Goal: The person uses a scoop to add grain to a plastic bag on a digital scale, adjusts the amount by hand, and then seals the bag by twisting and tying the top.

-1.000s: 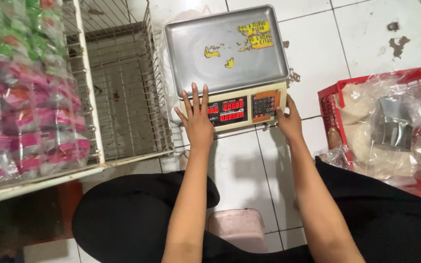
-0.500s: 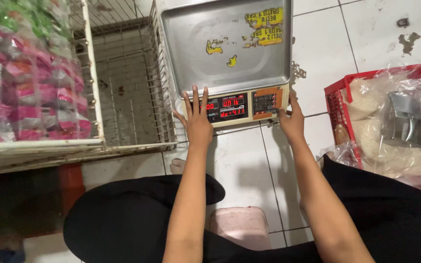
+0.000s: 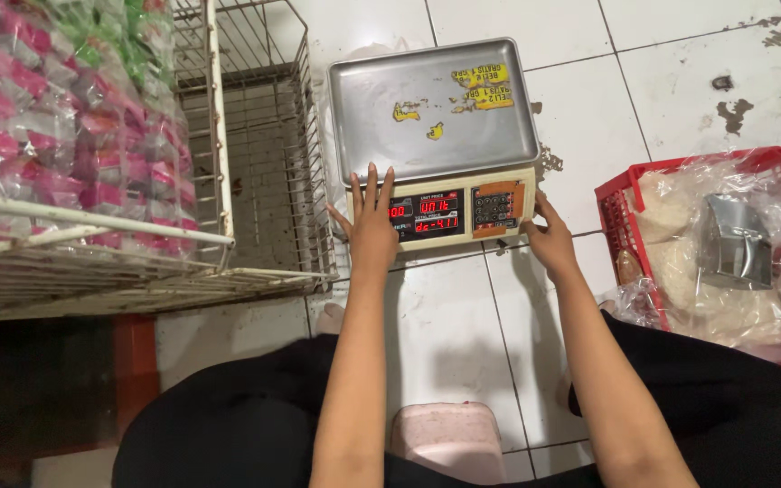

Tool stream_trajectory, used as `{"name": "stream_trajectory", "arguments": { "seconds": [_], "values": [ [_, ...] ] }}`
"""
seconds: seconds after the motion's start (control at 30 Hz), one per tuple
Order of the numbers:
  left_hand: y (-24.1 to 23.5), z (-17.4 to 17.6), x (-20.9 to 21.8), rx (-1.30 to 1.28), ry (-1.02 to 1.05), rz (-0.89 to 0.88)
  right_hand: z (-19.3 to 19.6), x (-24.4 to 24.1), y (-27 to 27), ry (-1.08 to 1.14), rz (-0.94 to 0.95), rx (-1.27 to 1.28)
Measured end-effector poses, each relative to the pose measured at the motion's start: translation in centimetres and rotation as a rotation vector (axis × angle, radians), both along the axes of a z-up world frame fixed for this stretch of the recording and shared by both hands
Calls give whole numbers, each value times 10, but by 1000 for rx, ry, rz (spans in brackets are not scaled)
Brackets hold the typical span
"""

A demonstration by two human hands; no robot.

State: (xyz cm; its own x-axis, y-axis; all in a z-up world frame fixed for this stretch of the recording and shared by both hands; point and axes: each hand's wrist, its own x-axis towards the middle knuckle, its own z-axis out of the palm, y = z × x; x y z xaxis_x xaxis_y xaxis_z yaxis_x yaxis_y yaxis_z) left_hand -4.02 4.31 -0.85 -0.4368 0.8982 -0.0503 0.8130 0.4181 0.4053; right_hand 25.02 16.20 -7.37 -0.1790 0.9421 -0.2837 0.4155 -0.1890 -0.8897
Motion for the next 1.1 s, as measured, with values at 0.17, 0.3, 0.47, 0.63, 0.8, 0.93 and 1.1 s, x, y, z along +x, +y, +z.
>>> {"name": "stream_trajectory", "arguments": {
  "seconds": [0.17,0.3,0.47,0.63,0.8,0.93,1.1],
  "values": [
    [0,-3,-13,147,-88,-2,-16,9,25,-259,-53,232],
    [-5,-14,-39,427,-302,121,10,-3,51,-90,-100,358],
    [13,-15,-54,365,-712,376,55,-37,60,-19,-153,-26],
    [18,-27,-52,401,-643,380,17,-39,74,199,-132,-81],
    [15,-33,-53,422,-606,442,-13,-32,82,218,-124,-52],
    [14,-34,-50,515,-503,385,-6,-30,82,208,-92,-36],
    [17,-29,-48,447,-520,428,10,-39,71,204,-69,-33]
  ]
}}
